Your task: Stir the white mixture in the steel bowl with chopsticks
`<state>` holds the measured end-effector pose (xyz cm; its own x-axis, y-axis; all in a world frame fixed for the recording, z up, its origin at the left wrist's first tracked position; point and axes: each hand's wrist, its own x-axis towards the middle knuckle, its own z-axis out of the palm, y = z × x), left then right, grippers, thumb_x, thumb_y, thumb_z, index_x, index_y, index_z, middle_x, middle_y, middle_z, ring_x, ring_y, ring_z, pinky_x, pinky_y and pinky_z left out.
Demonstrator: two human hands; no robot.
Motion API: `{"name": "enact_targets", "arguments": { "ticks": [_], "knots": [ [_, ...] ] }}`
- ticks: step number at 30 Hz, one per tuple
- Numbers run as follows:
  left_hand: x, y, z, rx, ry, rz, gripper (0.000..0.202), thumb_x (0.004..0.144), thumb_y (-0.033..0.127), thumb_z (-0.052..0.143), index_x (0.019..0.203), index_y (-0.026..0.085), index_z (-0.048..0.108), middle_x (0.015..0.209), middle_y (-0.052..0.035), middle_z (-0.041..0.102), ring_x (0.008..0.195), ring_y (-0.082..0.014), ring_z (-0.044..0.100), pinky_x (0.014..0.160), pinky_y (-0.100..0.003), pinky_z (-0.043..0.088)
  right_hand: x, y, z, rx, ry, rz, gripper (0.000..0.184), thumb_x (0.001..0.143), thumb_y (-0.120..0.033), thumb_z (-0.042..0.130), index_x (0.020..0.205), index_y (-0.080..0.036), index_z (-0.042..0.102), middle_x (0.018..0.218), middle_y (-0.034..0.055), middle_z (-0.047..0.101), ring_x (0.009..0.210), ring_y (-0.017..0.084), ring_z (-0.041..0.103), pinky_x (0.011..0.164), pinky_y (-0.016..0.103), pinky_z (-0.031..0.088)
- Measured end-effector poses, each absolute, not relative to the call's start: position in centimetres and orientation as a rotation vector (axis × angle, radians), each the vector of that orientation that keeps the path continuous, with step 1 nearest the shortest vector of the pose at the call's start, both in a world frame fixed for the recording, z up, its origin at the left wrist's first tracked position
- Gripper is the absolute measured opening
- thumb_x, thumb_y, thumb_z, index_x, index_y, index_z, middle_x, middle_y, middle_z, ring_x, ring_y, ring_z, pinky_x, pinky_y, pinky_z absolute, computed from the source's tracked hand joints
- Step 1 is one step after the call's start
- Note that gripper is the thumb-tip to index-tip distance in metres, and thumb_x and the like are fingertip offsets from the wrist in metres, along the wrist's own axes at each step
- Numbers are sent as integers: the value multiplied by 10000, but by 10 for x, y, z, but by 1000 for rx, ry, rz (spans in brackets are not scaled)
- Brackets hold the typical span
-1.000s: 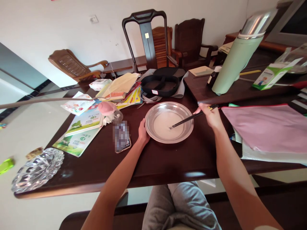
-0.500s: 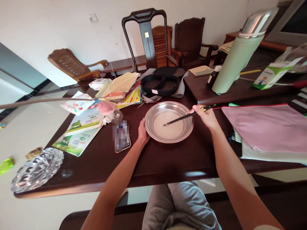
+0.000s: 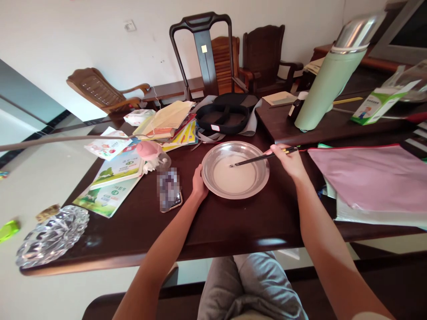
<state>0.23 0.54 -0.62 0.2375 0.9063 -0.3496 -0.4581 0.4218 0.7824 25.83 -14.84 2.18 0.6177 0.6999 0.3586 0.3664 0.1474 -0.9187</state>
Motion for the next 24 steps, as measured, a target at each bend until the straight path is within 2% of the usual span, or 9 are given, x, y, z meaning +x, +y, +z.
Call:
{"name": "enact_targets", "arguments": {
  "ticks": [5,11,14,17,21,24],
  "knots": [
    [1,5,-5,607,902,1001,338,786,400,850,648,207,609,646,25,645,668,-160,604,700,-273,512,263,-150,20,-1430,-853,267,575,819,-805,715,585,-280,717,636,33,755,704,263,740,893,457,598],
    [2,5,-6,599,906,992,337,784,429,855,669,209,627,663,17,663,697,-180,632,726,-291,527,254,-148,25,-1476,-1015,333,565,799,-826,709,671,-279,764,777,43,817,836,279,774,894,428,596],
    [2,6,-8,607,900,995,344,775,436,862,673,209,624,670,19,660,703,-183,634,741,-300,528,263,-150,21,-1468,-877,212,553,829,-795,703,647,-275,739,708,39,786,781,270,761,910,443,599],
    [1,7,-10,611,905,996,344,776,439,862,684,207,625,673,27,652,703,-170,621,755,-292,521,265,-151,19,-1436,-836,227,570,842,-788,699,597,-274,710,638,37,752,713,265,746,891,453,605],
    [1,8,-10,600,913,986,333,792,437,843,686,207,626,673,27,650,704,-167,615,755,-288,511,254,-148,23,-1445,-1015,366,562,814,-807,716,651,-272,758,750,50,808,801,274,775,889,428,603],
    [1,7,-8,602,906,985,320,804,420,828,676,202,632,671,19,655,695,-165,610,739,-282,506,255,-148,23,-1462,-1009,314,551,810,-807,720,693,-271,774,781,46,817,836,277,780,915,432,597]
  ]
}}
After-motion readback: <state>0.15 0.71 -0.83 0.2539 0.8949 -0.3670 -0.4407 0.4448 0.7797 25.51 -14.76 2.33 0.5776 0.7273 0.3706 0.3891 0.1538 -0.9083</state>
